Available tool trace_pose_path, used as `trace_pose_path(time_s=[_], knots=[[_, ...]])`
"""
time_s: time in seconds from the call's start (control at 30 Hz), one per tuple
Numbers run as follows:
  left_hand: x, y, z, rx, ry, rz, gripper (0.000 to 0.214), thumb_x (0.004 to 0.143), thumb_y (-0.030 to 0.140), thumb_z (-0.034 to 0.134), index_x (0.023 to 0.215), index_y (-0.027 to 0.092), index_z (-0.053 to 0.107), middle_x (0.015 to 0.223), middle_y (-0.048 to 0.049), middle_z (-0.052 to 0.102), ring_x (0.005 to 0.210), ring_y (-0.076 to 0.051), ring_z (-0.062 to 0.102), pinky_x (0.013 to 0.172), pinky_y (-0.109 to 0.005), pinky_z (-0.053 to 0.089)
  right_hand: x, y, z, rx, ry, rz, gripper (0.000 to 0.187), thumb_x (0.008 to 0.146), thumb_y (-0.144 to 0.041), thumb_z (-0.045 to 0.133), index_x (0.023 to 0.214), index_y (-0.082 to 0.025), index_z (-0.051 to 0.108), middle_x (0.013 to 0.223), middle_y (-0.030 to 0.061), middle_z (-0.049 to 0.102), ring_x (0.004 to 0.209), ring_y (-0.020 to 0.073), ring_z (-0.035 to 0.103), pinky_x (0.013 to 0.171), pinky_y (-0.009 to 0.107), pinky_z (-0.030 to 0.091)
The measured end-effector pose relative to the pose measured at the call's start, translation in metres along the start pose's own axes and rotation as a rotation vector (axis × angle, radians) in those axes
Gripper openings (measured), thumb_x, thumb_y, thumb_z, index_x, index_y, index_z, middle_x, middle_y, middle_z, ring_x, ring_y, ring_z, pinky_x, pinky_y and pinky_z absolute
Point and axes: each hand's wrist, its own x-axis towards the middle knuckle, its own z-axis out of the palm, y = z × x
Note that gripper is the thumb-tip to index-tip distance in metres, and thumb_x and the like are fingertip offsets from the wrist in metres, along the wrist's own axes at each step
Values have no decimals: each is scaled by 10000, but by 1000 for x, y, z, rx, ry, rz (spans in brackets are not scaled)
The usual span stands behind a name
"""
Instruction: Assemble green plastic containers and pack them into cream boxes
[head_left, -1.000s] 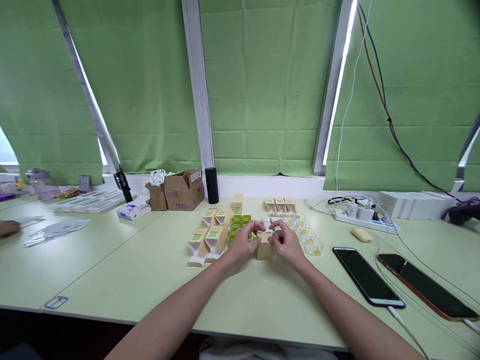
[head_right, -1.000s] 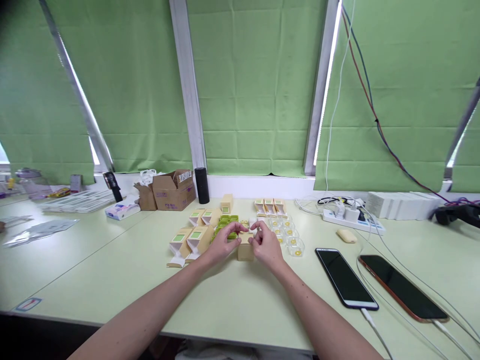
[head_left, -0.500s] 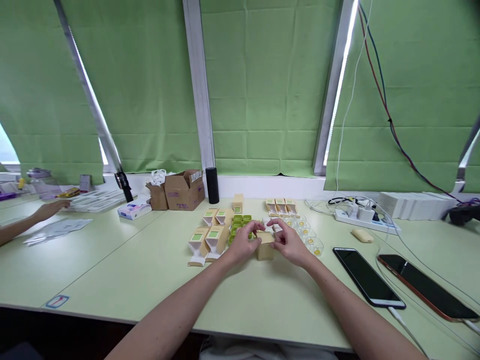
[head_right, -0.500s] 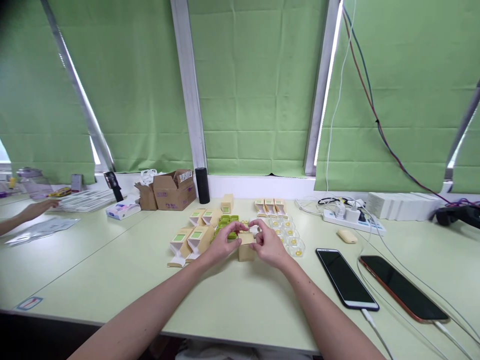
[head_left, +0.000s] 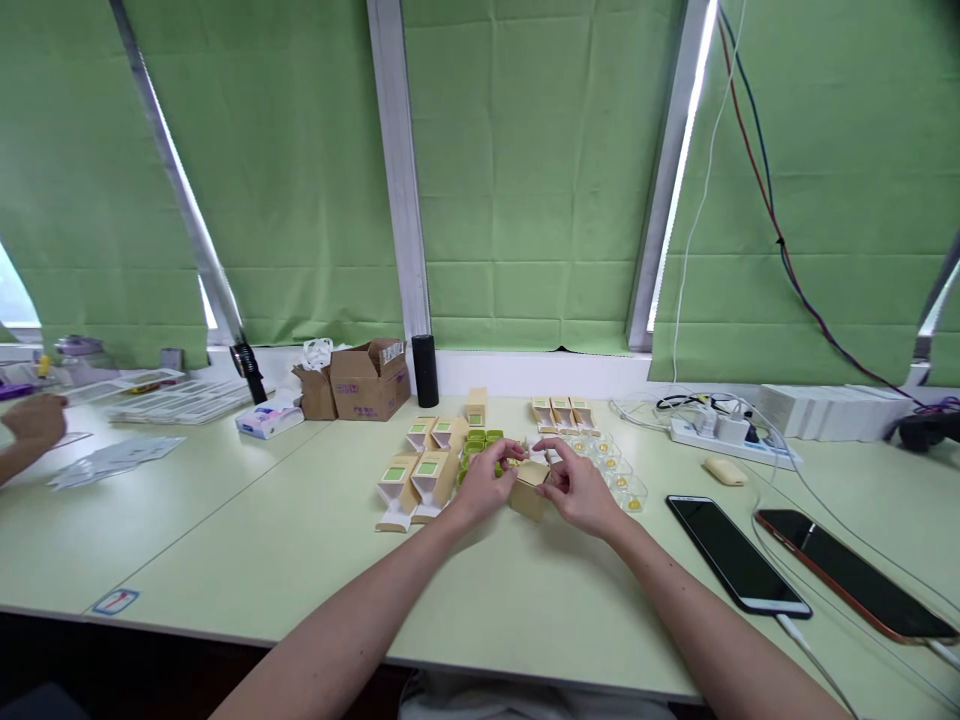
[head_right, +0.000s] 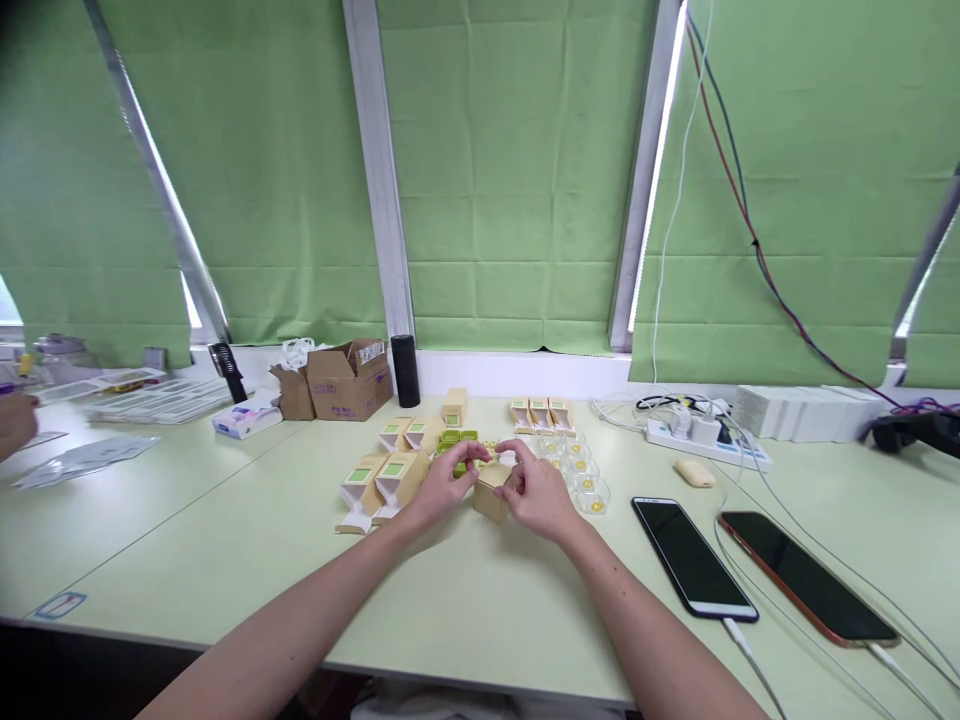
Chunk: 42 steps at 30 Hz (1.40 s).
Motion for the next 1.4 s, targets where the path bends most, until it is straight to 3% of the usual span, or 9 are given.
trace_pose_path(time_s=[0.27,0.47,0.57,0.7,0.8,0.9,1.03,1.23,1.4], knots=[[3,1,-1,47,101,-29,175,837,157,564,978,208,654,942,-46,741,879,-211,670,884,-357,511,4,10,-3,-136,58,-17,504,754,-144,545,1245,-256,531,569,-101,499,563,165,516,590,253,323],[2,0,-2,34,122,-28,131,857,211,586,952,219,675,737,-6,701,749,-205,680,859,-363,528,6,15,0,-194,103,29,526,786,-137,514,1298,-258,505,792,-44,712,628,171,601,625,268,351],[2,1,-3,20,152,-30,122,864,212,568,931,217,670,656,10,672,662,-191,658,836,-365,529,8,14,-1,-176,166,77,514,776,-109,507,1265,-264,521,815,-44,733,617,165,614,630,267,358],[2,1,-4,45,221,-24,118,869,223,569,924,216,673,671,4,665,666,-186,641,834,-368,523,8,13,-3,-192,263,136,497,747,-69,500,1196,-274,555,788,-54,728,644,168,631,624,261,347],[1,3,-4,124,228,11,110,859,207,579,918,222,670,774,-22,698,767,-211,651,883,-391,498,7,9,-2,-200,220,138,488,753,-60,499,1187,-275,556,788,-59,737,648,165,646,625,257,347],[-3,9,-3,263,198,81,111,869,179,559,914,222,651,876,-46,717,870,-238,644,960,-435,440,5,6,1,-221,198,127,472,771,-57,507,1188,-274,558,810,-55,753,662,164,659,626,253,342],[-7,18,-1,390,120,177,167,871,147,547,994,220,633,993,-68,720,1012,-275,608,996,-474,376,5,5,2,-262,266,144,442,759,-43,517,1132,-272,574,787,-58,744,679,164,660,622,248,329],[-9,24,4,429,-92,182,496,839,224,656,1324,260,560,1335,-106,648,1303,-367,438,1053,-522,337,4,8,4,-285,318,147,397,784,-70,518,1126,-264,577,789,-47,738,675,173,666,613,260,325],[-4,25,7,466,-219,205,645,771,152,671,1383,282,513,1363,-113,624,1325,-382,431,1096,-543,306,2,6,4,-273,346,138,396,812,-96,505,1166,-260,567,807,-35,741,688,184,683,622,272,341]])
